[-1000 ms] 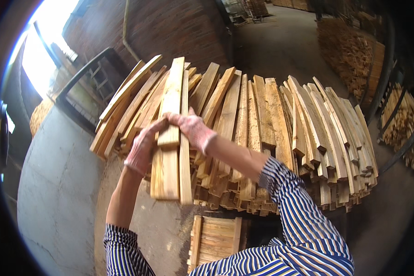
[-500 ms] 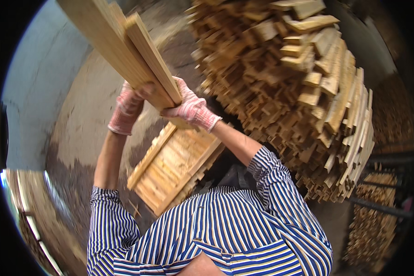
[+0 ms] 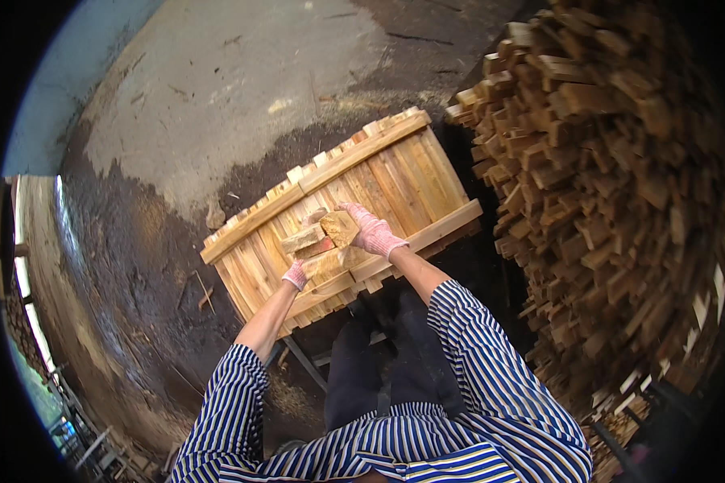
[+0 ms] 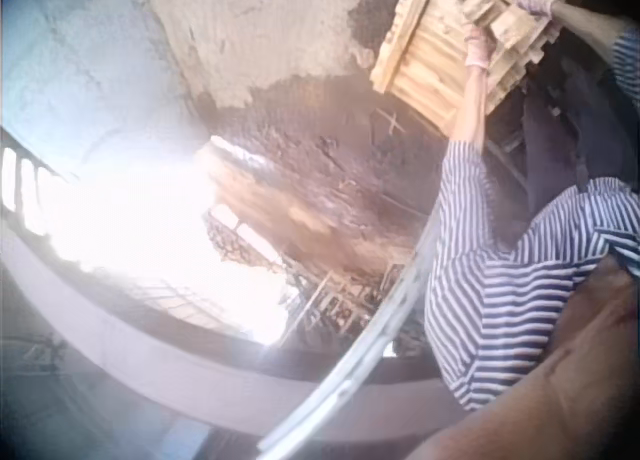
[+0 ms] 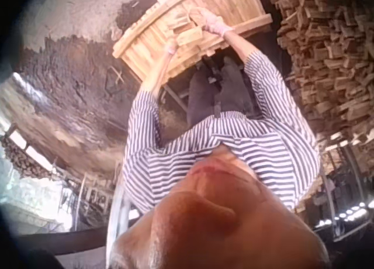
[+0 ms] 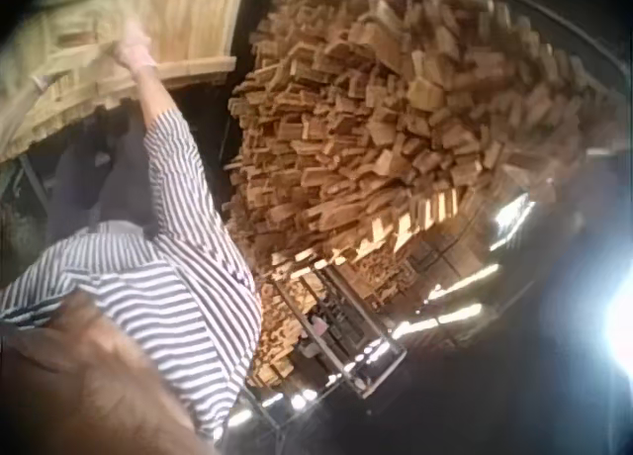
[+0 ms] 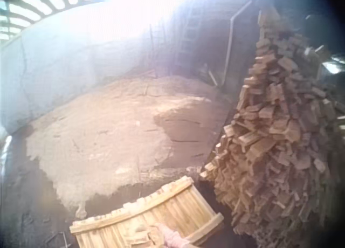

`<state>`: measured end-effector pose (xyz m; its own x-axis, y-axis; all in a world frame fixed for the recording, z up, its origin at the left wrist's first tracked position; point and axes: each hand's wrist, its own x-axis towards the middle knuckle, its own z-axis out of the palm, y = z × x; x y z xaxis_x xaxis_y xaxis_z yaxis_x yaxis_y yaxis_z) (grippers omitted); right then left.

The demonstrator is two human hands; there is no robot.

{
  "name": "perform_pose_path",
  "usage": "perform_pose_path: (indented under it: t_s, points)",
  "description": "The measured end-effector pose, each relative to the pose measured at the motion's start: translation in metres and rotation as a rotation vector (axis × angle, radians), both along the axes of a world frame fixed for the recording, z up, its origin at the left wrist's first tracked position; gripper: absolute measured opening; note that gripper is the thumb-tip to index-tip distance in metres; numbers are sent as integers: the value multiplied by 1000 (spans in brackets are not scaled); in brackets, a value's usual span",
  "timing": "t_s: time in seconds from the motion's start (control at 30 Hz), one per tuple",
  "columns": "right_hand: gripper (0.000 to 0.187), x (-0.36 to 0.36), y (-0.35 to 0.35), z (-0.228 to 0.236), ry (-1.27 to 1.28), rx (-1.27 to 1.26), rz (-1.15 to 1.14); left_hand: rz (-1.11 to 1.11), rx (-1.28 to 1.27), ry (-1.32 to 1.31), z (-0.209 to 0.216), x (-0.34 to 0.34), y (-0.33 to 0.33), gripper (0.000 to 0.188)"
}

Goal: The person repeatedly picks up wooden planks from a large pile and places them onto a wooden pallet on the floor. The person wears pink gloves and a striped shirt while organizing the planks into a neat stack.

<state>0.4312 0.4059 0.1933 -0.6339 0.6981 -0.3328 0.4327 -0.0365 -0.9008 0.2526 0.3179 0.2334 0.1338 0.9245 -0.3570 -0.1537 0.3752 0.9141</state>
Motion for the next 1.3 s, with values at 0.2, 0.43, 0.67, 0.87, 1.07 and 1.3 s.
perform_pose_path:
  t_s: [0.2,0.43,0.67,0.87,1.07,1.3]
  points:
    - [84,-40,11,-12,-233,110,204,392,-473,-928,-67,-45,-7,76]
    - [120,-91,-13,41,-26,-46,268,826,-75,-191,-40,-62,-45,87]
    - [104,-230,-152,-10,126,-448,92,1038,-485,-317,-76,-173,-157,75]
    - [84,-286,-184,-16,-210,-402,315,897,-878,-67,-102,-261,-194,48]
    - [86,-166,-161,2,-217,-33,351,568,-662,258,-163,-271,-95,52]
    - [91,49,-142,157,-431,134,-130,270,-466,607,-87,-177,4,58]
